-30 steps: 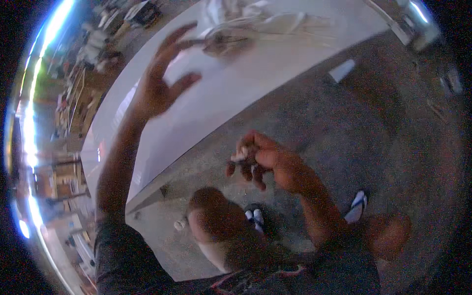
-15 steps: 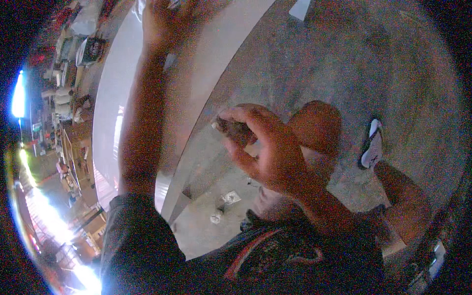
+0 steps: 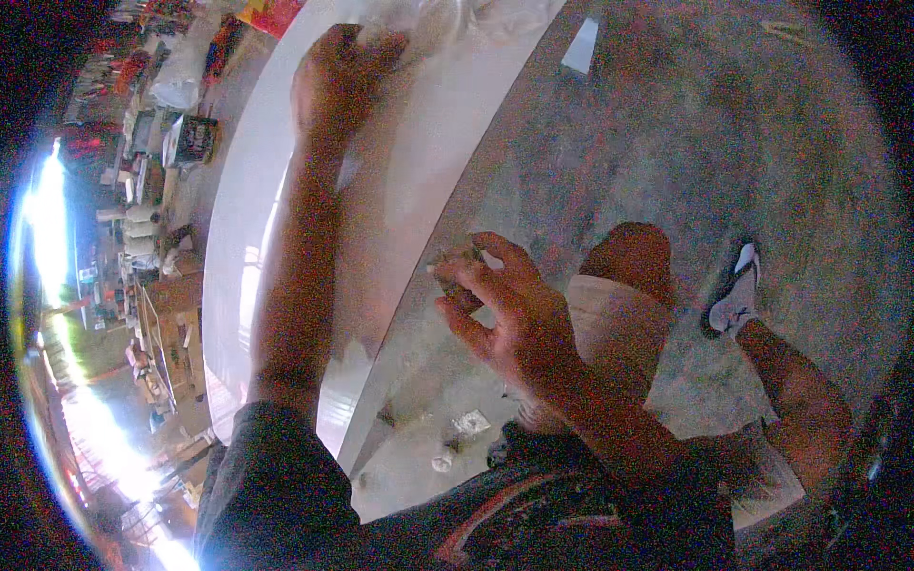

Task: Mix putty with water and apply it to the edge of a white table to repair damage.

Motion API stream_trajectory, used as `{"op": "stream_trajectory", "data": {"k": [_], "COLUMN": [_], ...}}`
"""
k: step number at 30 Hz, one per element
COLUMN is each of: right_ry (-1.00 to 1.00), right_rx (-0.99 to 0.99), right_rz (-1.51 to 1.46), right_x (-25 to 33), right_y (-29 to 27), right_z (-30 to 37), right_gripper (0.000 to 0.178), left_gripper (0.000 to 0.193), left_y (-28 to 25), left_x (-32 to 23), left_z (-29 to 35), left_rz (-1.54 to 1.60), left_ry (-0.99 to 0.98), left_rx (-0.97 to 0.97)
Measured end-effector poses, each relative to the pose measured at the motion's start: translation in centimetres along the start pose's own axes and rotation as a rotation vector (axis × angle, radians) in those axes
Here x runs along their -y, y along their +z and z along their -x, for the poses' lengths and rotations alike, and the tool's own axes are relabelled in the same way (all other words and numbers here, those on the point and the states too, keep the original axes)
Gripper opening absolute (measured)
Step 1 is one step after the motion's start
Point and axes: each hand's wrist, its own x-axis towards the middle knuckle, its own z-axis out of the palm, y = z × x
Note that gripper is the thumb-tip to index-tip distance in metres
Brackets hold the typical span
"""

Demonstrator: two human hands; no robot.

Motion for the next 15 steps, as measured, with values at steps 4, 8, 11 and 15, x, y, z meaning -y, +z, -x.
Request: {"op": "stream_trajectory", "data": {"k": [4, 8, 11, 15], "right_ry": [0.005, -0.05, 0.007, -0.037], "right_rx": [-0.002, -0.017, -0.001, -0.029], "right_rz": [0.035, -0.004, 0.033, 0.058], "right_x": [-0.2, -0.3, -0.3, -0.3], "right_y": [-0.3, -0.1, 0.3, 0.7], "right_z": [-0.1, -0.1, -0.2, -0.4], "right_gripper": [0.041, 0.042, 0.042, 0.041], "left_gripper": [0.062, 0.037, 0.022, 0.013], "left_y": [0.0, -0.2, -0.3, -0.2], "left_x": [-1.4, -1.3, -0.8, -0.8], "left_z": [0.0, 0.4, 0.2, 0.1], "left_rz": [-0.047, 0.074, -0.047, 0.062], "left_ry": [0.02, 0.107, 0.283, 0.08], "left_rx": [-0.148, -0.207, -0.248, -0.08]}}
